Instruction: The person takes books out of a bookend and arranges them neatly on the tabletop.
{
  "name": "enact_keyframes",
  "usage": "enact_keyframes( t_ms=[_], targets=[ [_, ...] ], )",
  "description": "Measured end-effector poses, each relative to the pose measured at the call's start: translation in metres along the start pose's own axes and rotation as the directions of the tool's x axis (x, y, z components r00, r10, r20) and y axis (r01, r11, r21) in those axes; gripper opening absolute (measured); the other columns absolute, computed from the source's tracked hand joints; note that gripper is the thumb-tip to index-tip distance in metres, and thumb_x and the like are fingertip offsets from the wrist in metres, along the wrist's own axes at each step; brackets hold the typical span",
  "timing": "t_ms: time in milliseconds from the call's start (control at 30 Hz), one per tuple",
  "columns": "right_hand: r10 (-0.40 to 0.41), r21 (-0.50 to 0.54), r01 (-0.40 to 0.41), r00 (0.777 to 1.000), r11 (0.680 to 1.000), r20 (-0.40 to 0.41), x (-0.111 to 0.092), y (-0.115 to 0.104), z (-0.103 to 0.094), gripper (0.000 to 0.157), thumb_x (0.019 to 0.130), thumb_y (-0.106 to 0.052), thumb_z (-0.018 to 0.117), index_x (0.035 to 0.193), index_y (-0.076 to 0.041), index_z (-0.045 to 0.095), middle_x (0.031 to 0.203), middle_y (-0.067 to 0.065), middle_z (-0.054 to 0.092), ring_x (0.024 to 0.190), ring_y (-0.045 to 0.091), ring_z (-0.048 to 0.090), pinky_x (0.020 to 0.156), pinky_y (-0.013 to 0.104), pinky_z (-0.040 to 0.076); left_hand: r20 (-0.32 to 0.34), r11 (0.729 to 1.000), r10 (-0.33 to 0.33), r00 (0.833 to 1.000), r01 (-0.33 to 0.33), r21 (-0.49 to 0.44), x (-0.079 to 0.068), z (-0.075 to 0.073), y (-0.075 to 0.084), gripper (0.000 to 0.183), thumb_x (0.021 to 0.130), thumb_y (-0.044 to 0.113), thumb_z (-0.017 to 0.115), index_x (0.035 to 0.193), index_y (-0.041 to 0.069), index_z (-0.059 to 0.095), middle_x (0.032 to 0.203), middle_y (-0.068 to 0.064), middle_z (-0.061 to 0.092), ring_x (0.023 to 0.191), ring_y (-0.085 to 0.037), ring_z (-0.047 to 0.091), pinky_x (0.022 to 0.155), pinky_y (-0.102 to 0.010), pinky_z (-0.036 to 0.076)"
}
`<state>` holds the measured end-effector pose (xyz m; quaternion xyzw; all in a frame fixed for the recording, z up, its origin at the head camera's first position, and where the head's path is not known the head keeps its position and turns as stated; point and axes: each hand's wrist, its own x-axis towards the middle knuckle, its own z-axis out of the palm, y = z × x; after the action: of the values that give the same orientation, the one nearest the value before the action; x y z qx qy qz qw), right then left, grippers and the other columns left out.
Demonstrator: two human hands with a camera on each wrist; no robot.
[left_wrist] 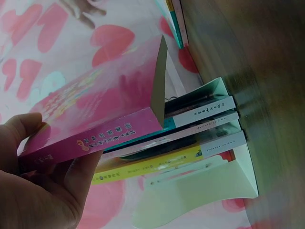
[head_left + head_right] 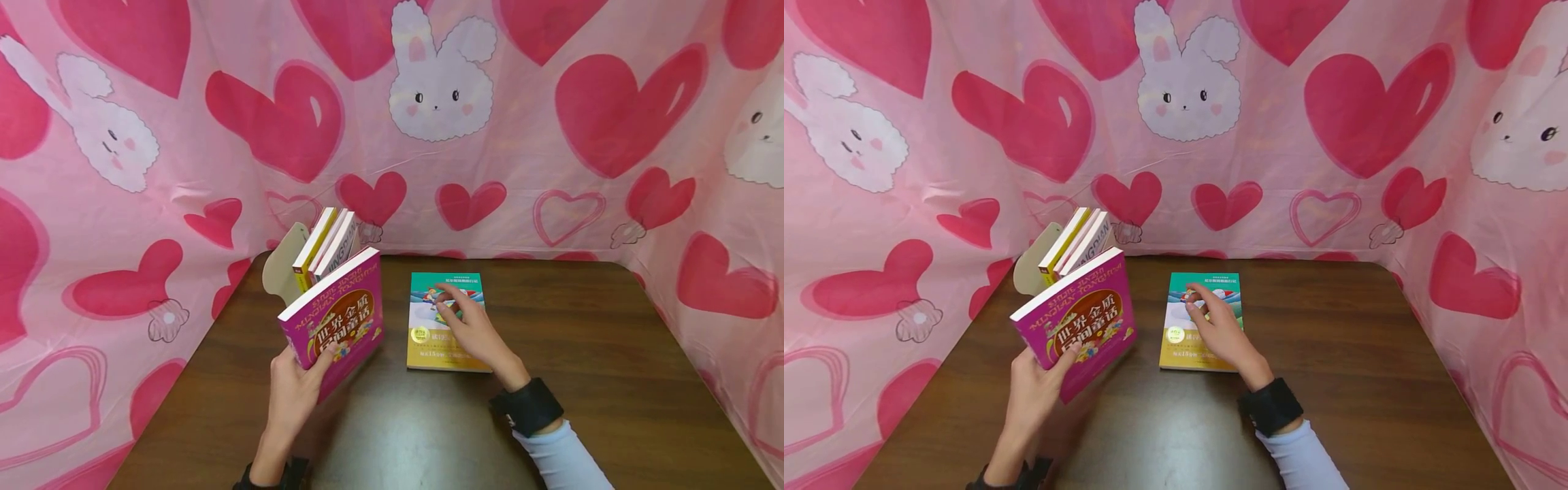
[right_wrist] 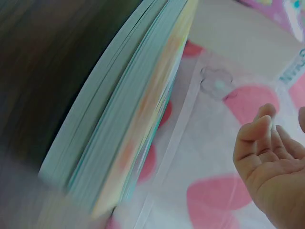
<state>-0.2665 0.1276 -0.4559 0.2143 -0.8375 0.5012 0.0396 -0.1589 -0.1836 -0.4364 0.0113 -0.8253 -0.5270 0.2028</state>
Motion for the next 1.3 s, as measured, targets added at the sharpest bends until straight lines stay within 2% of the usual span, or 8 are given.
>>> enact_keyframes(
  t_ms=[133,333,500,633,733,867,1067,1300],
  targets=[
    [-0.027,0.051,0.025,0.999,0.998,0.047,0.005,-0.009,0.016,0.045,0.111,-0.021,0.056,0.154,-0.010,0.050,0.128,0.015,0.066,0.092,0.037,0.063,0.071,0.034,0.053,0.024,1.000,-0.005,1.000,0.006,-0.010,0.002,0.000,0.000,0.043,0.095,0.021,0.081,0.132,0.003,0.068,0.119,-0.017,0.075,0.103,-0.036,0.075,0.081,-0.051,0.062],
    [-0.039,0.108,0.025,0.991,0.994,0.131,0.014,-0.018,0.038,0.050,0.110,-0.022,0.058,0.157,-0.012,0.047,0.137,0.011,0.064,0.096,0.026,0.060,0.071,0.033,0.054,0.046,0.999,-0.027,0.999,0.028,-0.028,0.005,0.002,0.000,0.043,0.096,0.020,0.080,0.134,0.004,0.067,0.122,-0.015,0.074,0.105,-0.035,0.075,0.084,-0.052,0.061],
    [-0.020,0.157,-0.011,0.981,0.988,0.193,0.020,-0.022,0.051,0.053,0.109,-0.025,0.061,0.158,-0.016,0.046,0.145,0.005,0.060,0.106,0.022,0.057,0.083,0.036,0.055,0.069,0.995,-0.078,0.995,0.082,-0.055,0.006,0.003,-0.003,0.047,0.096,0.023,0.081,0.136,0.005,0.065,0.126,-0.015,0.073,0.108,-0.036,0.074,0.086,-0.053,0.061],
    [-0.009,0.162,-0.025,0.979,0.986,0.206,0.023,-0.022,0.059,0.056,0.110,-0.032,0.059,0.160,-0.014,0.043,0.145,0.003,0.058,0.107,0.022,0.055,0.089,0.039,0.052,0.090,0.994,-0.080,0.993,0.086,-0.064,0.010,0.003,-0.006,0.048,0.095,0.026,0.082,0.136,0.006,0.065,0.127,-0.014,0.073,0.109,-0.035,0.074,0.086,-0.053,0.060],
    [-0.018,0.168,-0.019,0.976,0.986,0.218,0.025,-0.022,0.063,0.057,0.110,-0.035,0.057,0.160,-0.012,0.041,0.139,0.005,0.060,0.105,0.023,0.056,0.088,0.040,0.051,0.121,0.995,-0.061,0.991,0.069,-0.069,0.013,0.003,-0.008,0.048,0.095,0.026,0.081,0.136,0.006,0.065,0.126,-0.014,0.073,0.109,-0.035,0.074,0.087,-0.053,0.060],
    [-0.022,0.226,-0.035,0.969,0.973,0.245,0.025,-0.023,0.066,0.049,0.111,-0.031,0.055,0.156,-0.013,0.044,0.128,0.007,0.063,0.111,0.025,0.058,0.091,0.040,0.054,0.160,0.995,-0.054,0.986,0.066,-0.070,0.015,0.003,-0.009,0.045,0.095,0.024,0.081,0.134,0.006,0.066,0.124,-0.014,0.074,0.107,-0.035,0.074,0.085,-0.052,0.061],
    [-0.044,0.273,-0.025,0.969,0.962,0.242,0.025,-0.024,0.065,0.041,0.112,-0.028,0.053,0.150,-0.013,0.048,0.125,0.009,0.064,0.113,0.027,0.059,0.093,0.043,0.054,0.165,0.994,-0.040,0.986,0.056,-0.093,0.019,0.001,-0.008,0.044,0.095,0.022,0.082,0.133,0.005,0.067,0.123,-0.015,0.074,0.105,-0.035,0.074,0.084,-0.049,0.062],
    [-0.061,0.280,-0.003,0.973,0.960,0.221,0.026,-0.026,0.065,0.043,0.113,-0.030,0.052,0.153,-0.015,0.047,0.130,0.006,0.063,0.116,0.025,0.060,0.096,0.044,0.056,0.158,0.981,-0.108,0.982,0.131,-0.143,0.023,-0.002,-0.005,0.048,0.097,0.023,0.079,0.138,0.005,0.062,0.127,-0.017,0.071,0.109,-0.036,0.073,0.087,-0.047,0.061]
  ],
)
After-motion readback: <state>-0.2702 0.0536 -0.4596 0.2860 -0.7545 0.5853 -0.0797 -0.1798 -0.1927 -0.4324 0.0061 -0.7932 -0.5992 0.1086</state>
